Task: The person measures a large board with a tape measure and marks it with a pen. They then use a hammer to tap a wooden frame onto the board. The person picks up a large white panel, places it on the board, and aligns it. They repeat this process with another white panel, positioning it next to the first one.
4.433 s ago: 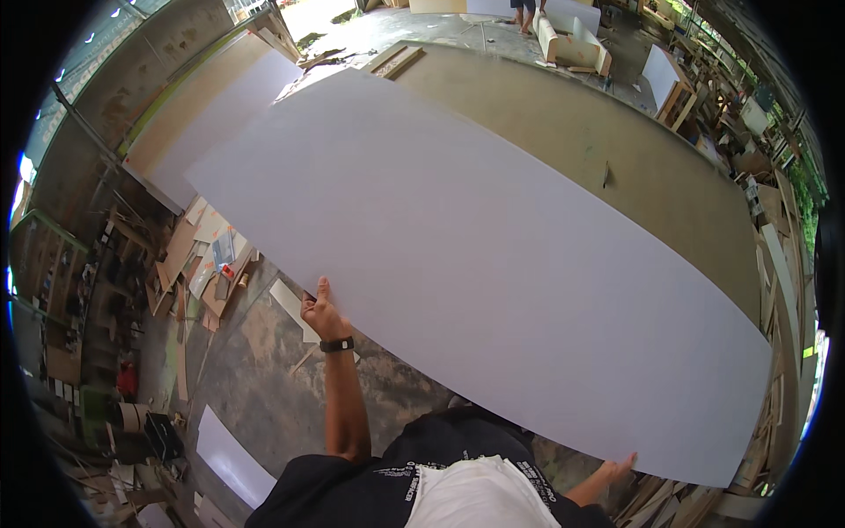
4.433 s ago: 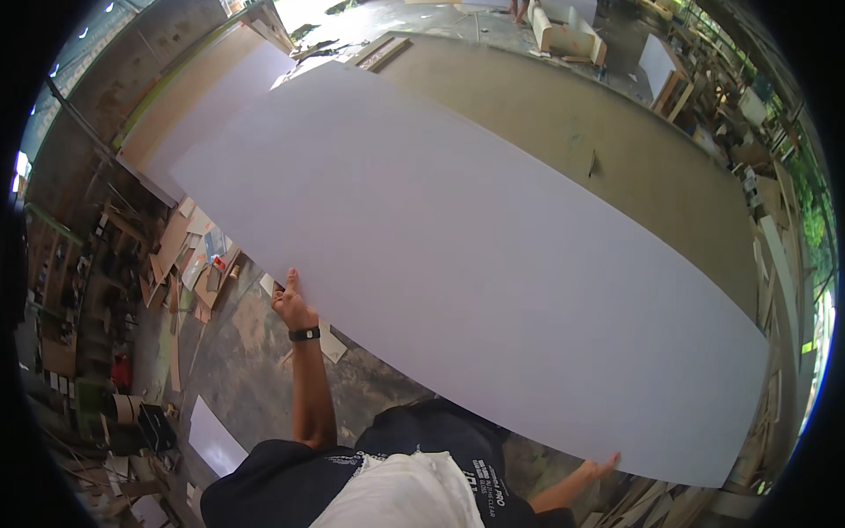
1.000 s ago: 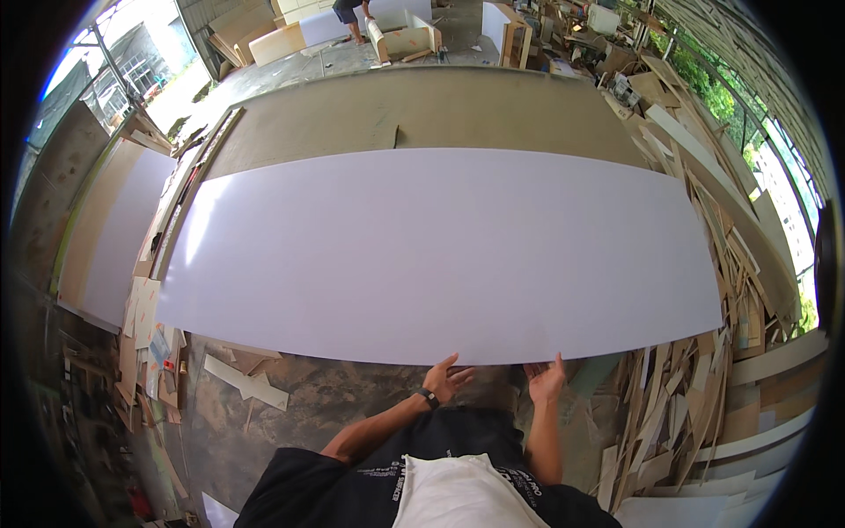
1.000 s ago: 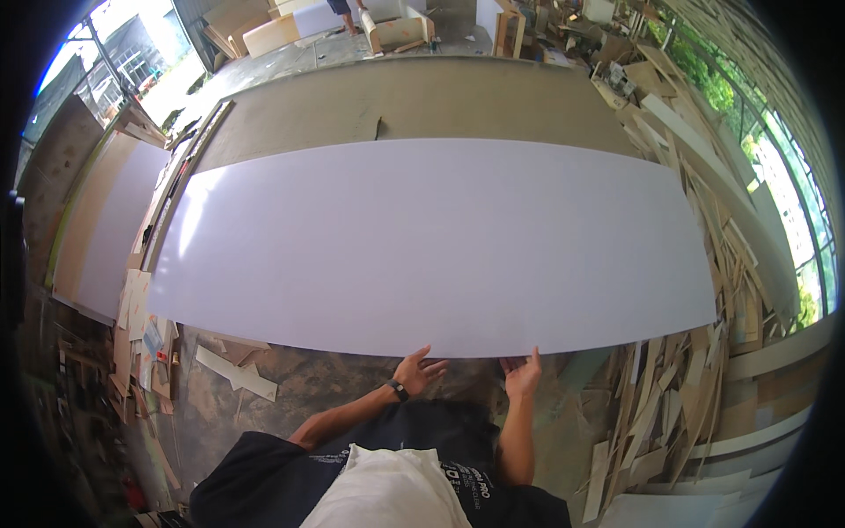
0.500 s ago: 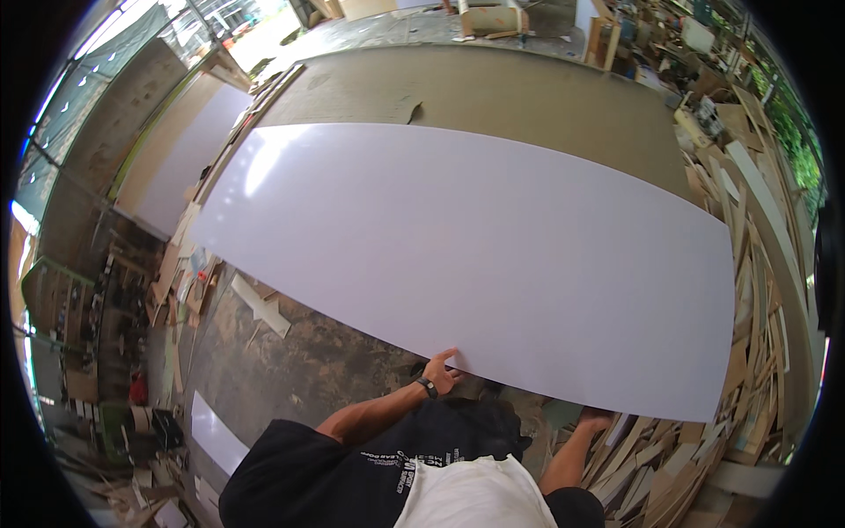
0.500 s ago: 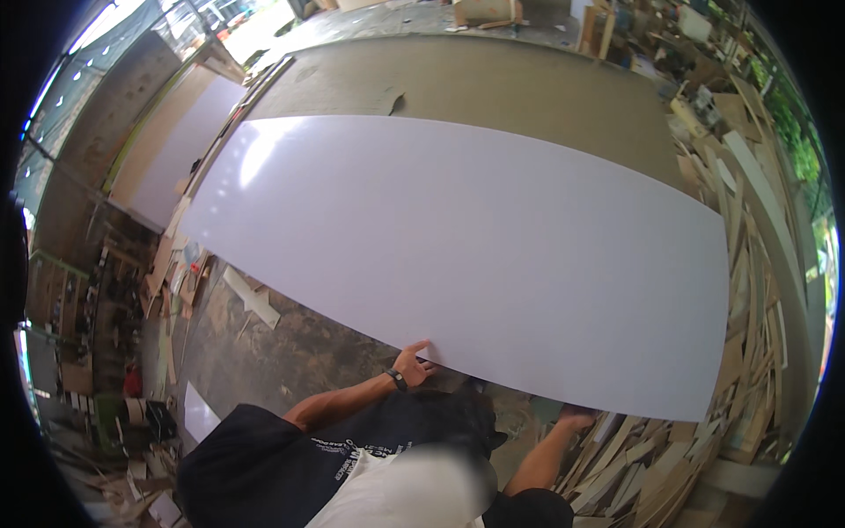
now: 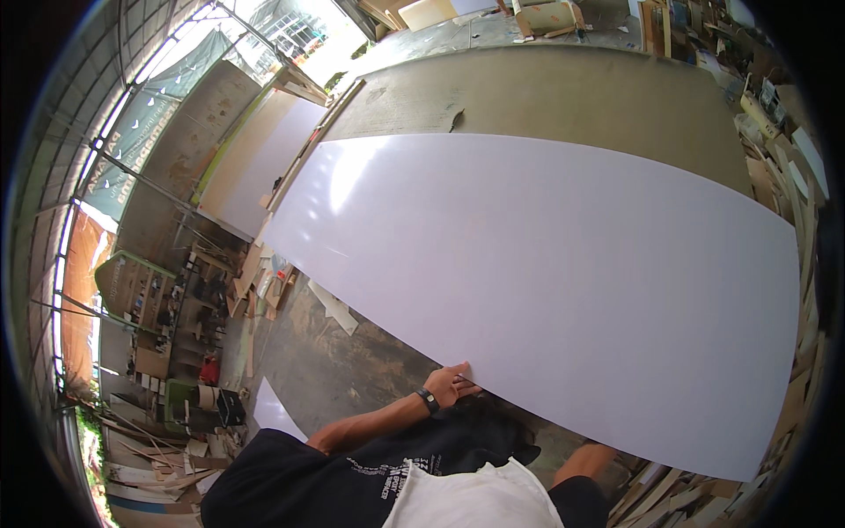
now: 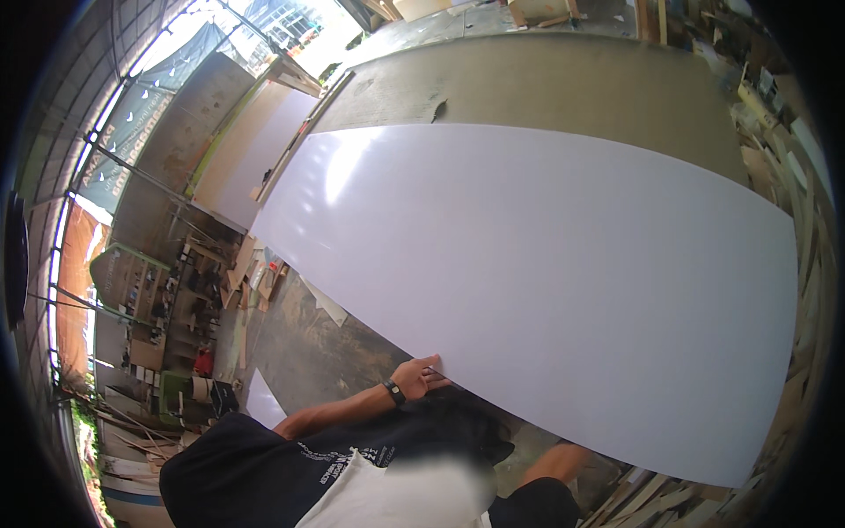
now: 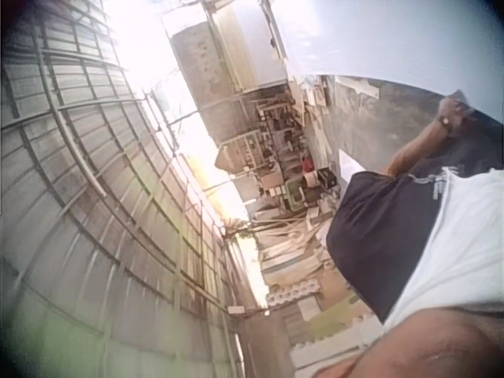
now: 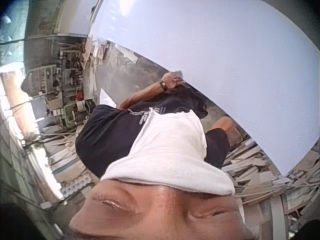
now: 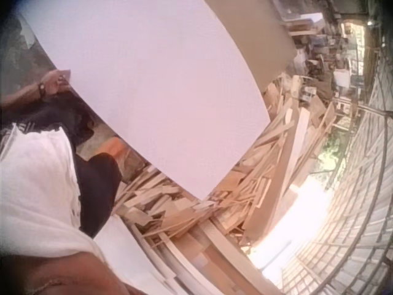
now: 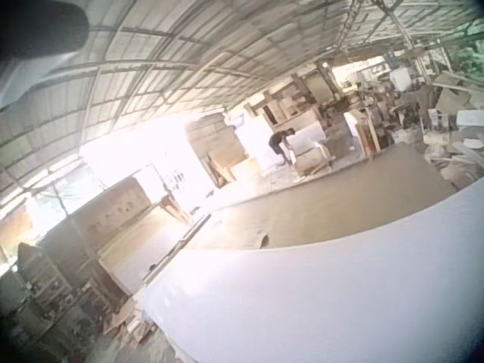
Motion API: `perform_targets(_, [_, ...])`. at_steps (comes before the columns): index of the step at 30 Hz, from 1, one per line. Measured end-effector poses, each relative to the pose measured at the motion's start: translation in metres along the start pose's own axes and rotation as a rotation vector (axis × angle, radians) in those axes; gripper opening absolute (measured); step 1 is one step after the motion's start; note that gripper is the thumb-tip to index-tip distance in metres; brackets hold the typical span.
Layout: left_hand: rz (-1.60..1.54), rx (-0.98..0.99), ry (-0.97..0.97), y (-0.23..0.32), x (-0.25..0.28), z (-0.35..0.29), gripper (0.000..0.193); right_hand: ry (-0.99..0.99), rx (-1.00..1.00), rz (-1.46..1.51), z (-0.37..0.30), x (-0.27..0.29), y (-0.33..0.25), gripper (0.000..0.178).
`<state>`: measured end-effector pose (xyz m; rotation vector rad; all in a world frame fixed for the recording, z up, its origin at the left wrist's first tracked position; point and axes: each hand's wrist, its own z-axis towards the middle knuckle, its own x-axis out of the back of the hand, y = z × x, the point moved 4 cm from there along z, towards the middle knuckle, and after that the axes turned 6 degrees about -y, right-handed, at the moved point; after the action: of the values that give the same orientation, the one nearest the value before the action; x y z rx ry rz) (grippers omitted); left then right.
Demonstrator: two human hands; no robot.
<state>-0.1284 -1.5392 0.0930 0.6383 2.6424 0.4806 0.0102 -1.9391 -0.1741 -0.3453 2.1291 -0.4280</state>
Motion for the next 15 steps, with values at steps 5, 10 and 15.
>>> perform_targets(5, [0.054,0.007,0.053,0.005,-0.004,-0.009,0.03,0.053,-0.027,-0.008,-0.009,0.024,0.02,0.05])
perform_targets(10, [0.028,0.025,0.017,0.003,0.007,0.0,0.027,0.093,-0.048,-0.009,-0.021,0.035,0.03,0.05])
perform_targets(15, [0.04,0.035,0.013,0.004,0.0,-0.002,0.031,0.109,-0.046,-0.006,-0.025,0.034,0.03,0.051])
